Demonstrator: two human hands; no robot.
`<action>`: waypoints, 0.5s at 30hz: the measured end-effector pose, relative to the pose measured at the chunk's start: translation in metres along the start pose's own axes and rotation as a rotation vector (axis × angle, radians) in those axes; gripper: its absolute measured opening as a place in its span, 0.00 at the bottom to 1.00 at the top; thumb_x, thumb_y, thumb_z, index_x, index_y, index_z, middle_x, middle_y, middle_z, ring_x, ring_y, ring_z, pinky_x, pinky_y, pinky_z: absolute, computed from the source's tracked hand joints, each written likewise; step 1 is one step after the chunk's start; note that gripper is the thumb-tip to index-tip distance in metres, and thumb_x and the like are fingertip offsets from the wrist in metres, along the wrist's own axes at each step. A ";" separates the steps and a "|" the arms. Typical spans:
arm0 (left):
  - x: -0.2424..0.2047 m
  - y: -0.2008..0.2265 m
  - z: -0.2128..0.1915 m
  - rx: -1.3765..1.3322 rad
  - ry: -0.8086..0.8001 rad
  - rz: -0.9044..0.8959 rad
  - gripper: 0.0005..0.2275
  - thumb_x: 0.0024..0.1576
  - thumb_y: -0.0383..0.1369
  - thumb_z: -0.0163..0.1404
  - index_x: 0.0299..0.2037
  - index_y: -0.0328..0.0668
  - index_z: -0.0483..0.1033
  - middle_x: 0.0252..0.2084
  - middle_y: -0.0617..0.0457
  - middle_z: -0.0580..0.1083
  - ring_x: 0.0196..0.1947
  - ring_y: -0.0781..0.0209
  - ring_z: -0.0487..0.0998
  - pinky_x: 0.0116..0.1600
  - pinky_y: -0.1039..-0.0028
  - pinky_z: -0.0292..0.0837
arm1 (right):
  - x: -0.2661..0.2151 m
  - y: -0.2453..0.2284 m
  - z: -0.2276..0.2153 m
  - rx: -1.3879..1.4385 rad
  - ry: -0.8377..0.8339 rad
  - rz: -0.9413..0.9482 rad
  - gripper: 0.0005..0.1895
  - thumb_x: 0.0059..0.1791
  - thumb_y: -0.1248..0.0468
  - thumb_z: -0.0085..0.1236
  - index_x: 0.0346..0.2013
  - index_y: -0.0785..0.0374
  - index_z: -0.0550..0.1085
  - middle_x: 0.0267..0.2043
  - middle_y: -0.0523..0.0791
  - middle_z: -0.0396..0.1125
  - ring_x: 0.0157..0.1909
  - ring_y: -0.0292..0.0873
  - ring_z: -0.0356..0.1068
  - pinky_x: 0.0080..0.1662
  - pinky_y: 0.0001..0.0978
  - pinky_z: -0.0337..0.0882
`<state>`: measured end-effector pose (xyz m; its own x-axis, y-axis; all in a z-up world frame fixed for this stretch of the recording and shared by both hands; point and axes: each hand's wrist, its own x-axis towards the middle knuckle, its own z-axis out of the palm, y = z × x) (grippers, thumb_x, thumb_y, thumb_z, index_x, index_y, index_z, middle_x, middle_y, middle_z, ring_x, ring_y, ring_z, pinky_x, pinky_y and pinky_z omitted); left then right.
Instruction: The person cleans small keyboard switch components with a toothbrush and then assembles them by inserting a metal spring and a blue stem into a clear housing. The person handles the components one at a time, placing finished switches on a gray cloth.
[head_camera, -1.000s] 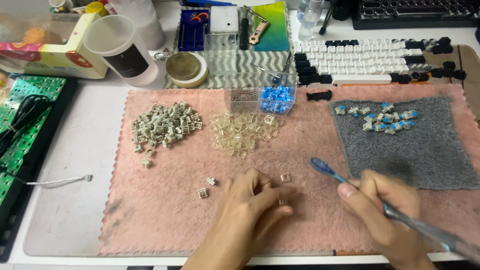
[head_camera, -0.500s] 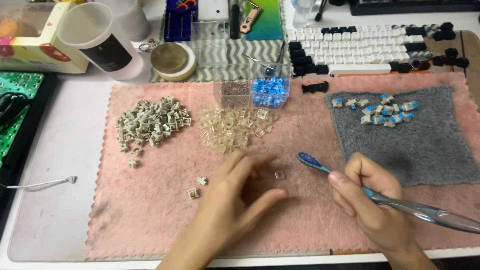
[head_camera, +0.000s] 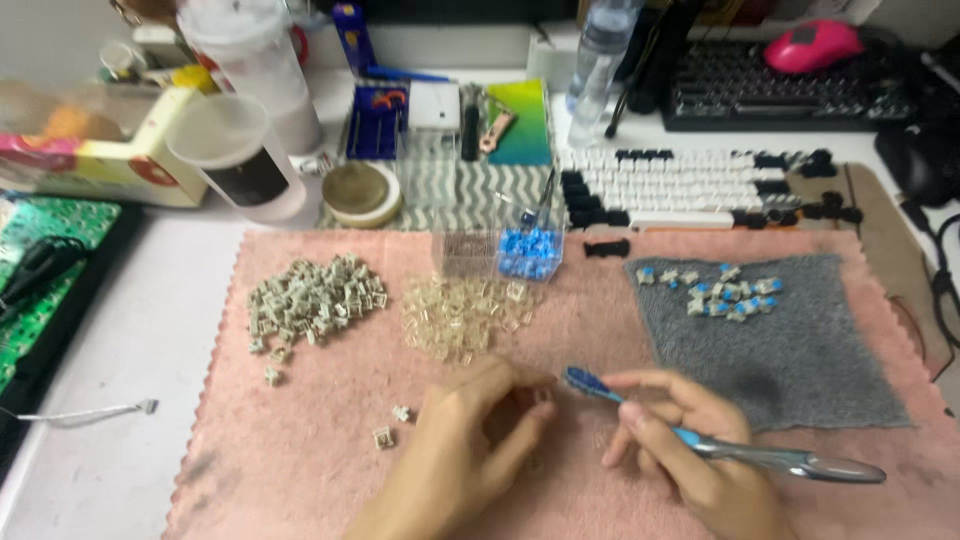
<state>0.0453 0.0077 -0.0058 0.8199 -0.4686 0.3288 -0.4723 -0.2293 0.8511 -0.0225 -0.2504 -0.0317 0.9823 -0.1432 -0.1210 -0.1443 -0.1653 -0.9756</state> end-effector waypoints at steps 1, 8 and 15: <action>-0.001 0.000 -0.002 0.003 0.000 0.009 0.04 0.66 0.29 0.59 0.48 0.41 0.85 0.44 0.52 0.87 0.42 0.58 0.89 0.49 0.70 0.83 | -0.002 0.000 -0.002 0.001 0.004 -0.009 0.20 0.55 0.61 0.63 0.58 0.67 0.88 0.22 0.57 0.90 0.12 0.37 0.64 0.17 0.29 0.65; -0.016 0.024 -0.012 -0.154 -0.090 0.118 0.28 0.64 0.35 0.68 0.73 0.46 0.70 0.44 0.55 0.90 0.36 0.74 0.90 0.45 0.84 0.93 | -0.028 -0.022 -0.029 0.031 -0.172 0.010 0.20 0.54 0.59 0.66 0.52 0.67 0.94 0.14 0.52 0.86 0.16 0.42 0.77 0.24 0.35 0.72; -0.019 0.036 -0.006 -0.587 -0.154 -0.257 0.38 0.55 0.21 0.68 0.78 0.48 0.67 0.46 0.44 0.92 0.47 0.64 0.93 0.53 0.78 0.87 | -0.025 -0.048 -0.013 -0.160 -0.357 -0.425 0.13 0.57 0.55 0.61 0.50 0.53 0.88 0.16 0.37 0.84 0.17 0.30 0.77 0.28 0.25 0.75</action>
<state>0.0149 0.0133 0.0208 0.8070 -0.5875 0.0606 0.0226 0.1332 0.9908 -0.0421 -0.2519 0.0204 0.9335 0.3016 0.1942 0.2828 -0.2860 -0.9156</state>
